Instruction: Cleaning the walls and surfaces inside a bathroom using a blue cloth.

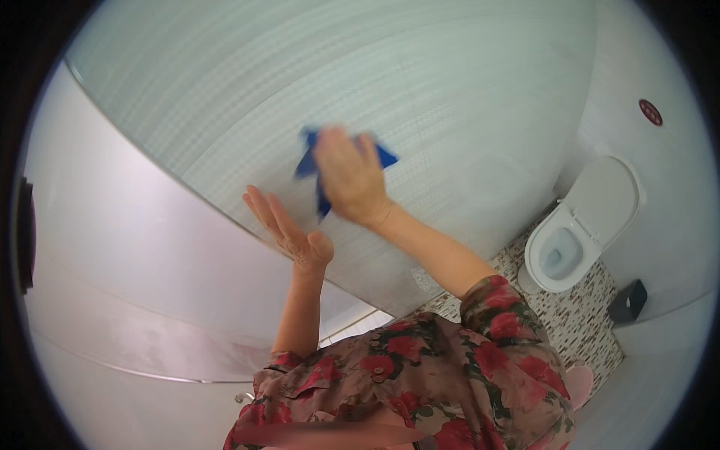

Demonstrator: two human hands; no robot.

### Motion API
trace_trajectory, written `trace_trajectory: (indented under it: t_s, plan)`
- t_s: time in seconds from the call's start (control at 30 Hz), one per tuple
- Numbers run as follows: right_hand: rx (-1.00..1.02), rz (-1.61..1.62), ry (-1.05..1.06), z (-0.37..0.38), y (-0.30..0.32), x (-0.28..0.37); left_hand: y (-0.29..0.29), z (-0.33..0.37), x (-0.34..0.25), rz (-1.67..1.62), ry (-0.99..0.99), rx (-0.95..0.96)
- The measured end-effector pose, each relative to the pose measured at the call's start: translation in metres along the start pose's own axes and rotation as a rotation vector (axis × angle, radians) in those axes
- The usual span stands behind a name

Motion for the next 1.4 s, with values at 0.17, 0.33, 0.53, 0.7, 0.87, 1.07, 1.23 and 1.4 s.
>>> trace_trajectory:
  t_s: [0.17,0.33,0.53,0.7,0.87,1.07,1.23,1.4]
  plan:
    - [0.021,-0.109,-0.107,-0.007,0.017,-0.092,-0.027,-0.018,0.001,0.19,-0.068,0.107]
    - [-0.163,-0.169,-0.297,0.029,0.069,-0.194,-0.034,-0.012,-0.006,0.236,-0.048,0.127]
    - [0.035,-0.096,-0.06,0.075,0.028,-0.107,-0.033,-0.013,-0.003,0.248,-0.038,0.139]
    - [-0.106,-0.242,-0.13,0.113,0.047,-0.163,-0.035,-0.018,-0.003,0.226,-0.041,0.111]
    - [-0.207,-0.192,-0.29,0.093,0.079,-0.245,-0.04,-0.012,-0.012,0.29,-0.109,0.12]
    - [-0.115,-0.165,-0.428,0.01,0.06,-0.22,-0.039,-0.019,-0.004,0.286,-0.025,0.122]
    - [0.093,-0.12,-0.321,-0.067,0.023,-0.126,-0.043,-0.015,-0.008,0.276,-0.017,0.129]
    - [0.128,-0.109,-0.195,-0.074,0.018,-0.121,-0.039,-0.016,-0.003,0.267,-0.024,0.138]
Point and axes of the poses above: each hand's wrist, its own z-axis towards the middle knuckle, its own y-axis out of the back of the hand, x = y × z, the point moved 9 cm from there along z, towards the middle knuckle, and after that the axes turned 9 degrees about -y, right-handed, at the moved point
